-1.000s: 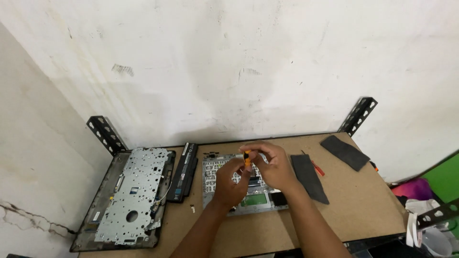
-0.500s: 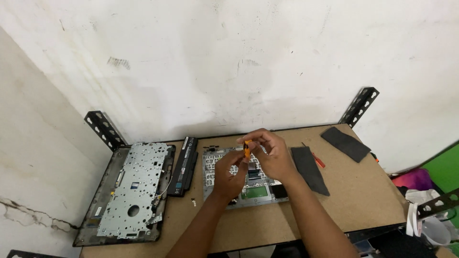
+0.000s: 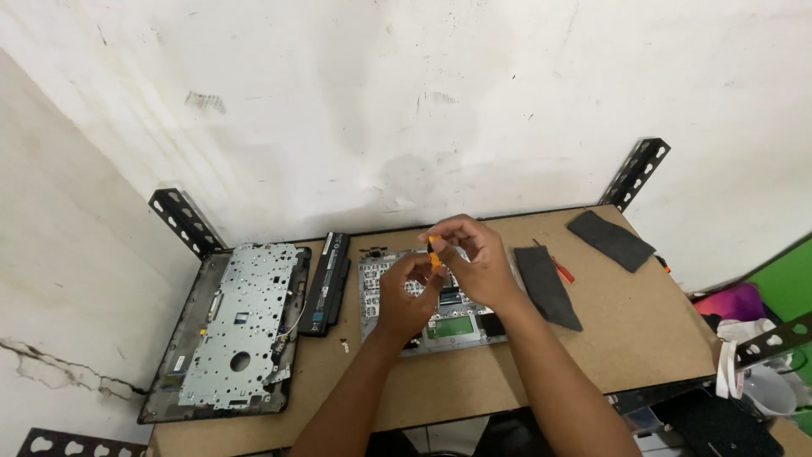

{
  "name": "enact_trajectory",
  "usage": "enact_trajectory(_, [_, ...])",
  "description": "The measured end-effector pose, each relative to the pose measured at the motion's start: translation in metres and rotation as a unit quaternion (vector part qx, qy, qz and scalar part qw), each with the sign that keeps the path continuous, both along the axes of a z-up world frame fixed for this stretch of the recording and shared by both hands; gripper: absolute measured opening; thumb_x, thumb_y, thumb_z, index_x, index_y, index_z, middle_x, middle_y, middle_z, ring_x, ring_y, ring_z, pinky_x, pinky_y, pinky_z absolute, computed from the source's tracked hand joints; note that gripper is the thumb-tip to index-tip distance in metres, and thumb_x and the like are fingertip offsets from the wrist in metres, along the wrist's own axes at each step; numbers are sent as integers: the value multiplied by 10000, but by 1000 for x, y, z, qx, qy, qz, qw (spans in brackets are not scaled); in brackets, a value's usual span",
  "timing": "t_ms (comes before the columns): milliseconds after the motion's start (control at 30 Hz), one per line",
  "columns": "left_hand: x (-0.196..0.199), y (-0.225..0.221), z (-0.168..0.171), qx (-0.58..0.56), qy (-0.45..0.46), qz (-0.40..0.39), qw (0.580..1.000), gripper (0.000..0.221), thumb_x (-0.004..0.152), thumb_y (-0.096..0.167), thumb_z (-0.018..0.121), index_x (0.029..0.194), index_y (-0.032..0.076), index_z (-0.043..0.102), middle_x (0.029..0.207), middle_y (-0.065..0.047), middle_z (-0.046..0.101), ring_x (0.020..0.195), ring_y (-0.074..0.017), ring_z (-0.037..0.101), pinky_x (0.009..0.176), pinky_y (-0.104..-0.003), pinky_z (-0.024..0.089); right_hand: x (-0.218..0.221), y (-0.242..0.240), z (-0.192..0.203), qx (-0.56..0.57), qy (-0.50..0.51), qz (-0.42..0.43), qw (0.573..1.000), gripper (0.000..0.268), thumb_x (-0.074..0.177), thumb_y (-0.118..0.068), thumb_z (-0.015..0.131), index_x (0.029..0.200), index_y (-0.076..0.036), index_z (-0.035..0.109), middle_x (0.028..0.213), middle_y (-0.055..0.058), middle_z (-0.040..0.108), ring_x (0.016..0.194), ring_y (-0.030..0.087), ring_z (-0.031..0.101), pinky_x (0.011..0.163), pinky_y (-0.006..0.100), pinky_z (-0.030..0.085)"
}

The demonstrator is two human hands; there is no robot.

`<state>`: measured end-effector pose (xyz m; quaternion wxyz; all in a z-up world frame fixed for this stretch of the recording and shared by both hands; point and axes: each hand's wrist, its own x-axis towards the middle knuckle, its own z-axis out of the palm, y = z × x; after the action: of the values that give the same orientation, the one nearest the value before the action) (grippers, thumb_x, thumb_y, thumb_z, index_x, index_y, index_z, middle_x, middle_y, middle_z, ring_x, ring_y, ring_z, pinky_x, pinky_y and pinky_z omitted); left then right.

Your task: Disassembling internal components of a laptop, including removing screws and handling a RAM module.

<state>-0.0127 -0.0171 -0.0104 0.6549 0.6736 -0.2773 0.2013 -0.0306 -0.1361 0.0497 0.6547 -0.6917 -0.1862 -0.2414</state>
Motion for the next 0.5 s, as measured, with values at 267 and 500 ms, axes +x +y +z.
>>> enact_trajectory(267, [-1,-1,7,0,-18,10,1000,117,829,97,697,897,8,661,708,-159,641,650,-289,660,571,-357,538,16,-9,-20,-9,-15,-9,1000,202,811,-138,740,978,-36,689,866,77,641,797,119,572,742,301,506])
enact_trajectory(500, [-3,1,10,17,-8,7,1000,179,776,64,744,877,-20,623,691,-177,637,645,-288,661,570,-370,536,11,-7,-19,8,-15,-25,1000,419,745,-221,813,1068,-18,638,797,66,627,738,134,593,750,328,520])
